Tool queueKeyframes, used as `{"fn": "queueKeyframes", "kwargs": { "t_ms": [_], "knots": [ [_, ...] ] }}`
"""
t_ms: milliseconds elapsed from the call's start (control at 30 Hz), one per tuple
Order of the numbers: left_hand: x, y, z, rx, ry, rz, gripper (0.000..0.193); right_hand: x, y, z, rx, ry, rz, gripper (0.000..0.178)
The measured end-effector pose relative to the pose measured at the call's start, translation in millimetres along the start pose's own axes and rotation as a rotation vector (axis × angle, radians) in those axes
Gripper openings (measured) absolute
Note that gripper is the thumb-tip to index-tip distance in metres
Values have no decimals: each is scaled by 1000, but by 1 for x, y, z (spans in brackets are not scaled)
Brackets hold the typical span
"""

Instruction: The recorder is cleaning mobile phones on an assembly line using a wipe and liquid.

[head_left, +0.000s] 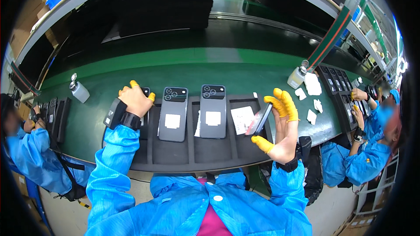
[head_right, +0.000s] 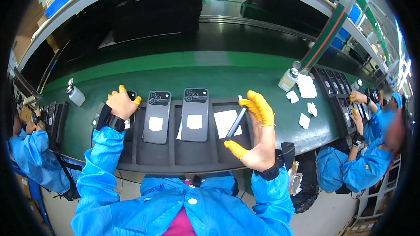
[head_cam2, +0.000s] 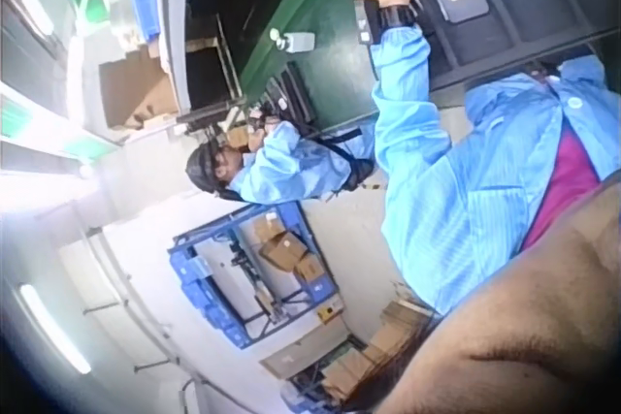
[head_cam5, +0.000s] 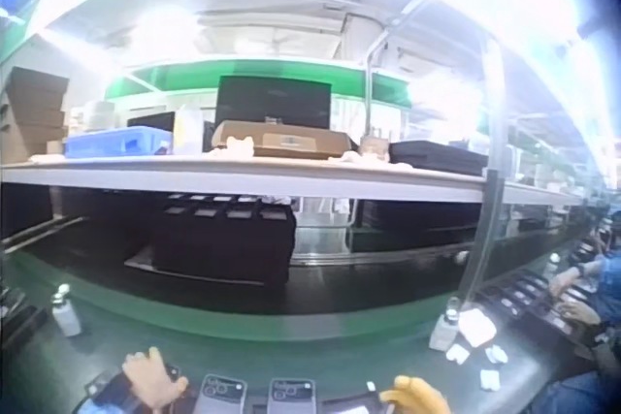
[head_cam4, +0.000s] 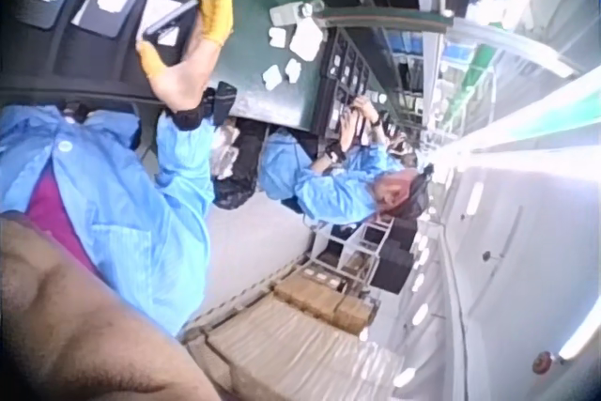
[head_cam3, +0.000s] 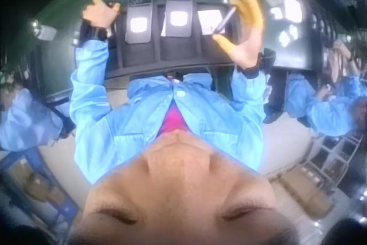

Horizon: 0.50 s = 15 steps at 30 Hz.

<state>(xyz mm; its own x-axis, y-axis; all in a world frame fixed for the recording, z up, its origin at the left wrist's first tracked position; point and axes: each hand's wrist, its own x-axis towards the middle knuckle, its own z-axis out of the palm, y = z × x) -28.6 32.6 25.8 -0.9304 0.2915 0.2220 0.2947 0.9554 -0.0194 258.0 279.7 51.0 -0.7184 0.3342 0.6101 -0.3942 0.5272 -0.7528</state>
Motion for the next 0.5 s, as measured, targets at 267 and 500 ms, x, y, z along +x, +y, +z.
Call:
{"fn": "queueKeyframes", "kwargs": {
  "t_ms": [267,500],
  "knots": [
    [-70,-41,-37,-930,185,364,94,-9,6,-7,139,-67,-66,105],
    [-122,-57,-50,-950,226,534,109,0,15,-6,-156,-131,-198,68]
  ]
}}
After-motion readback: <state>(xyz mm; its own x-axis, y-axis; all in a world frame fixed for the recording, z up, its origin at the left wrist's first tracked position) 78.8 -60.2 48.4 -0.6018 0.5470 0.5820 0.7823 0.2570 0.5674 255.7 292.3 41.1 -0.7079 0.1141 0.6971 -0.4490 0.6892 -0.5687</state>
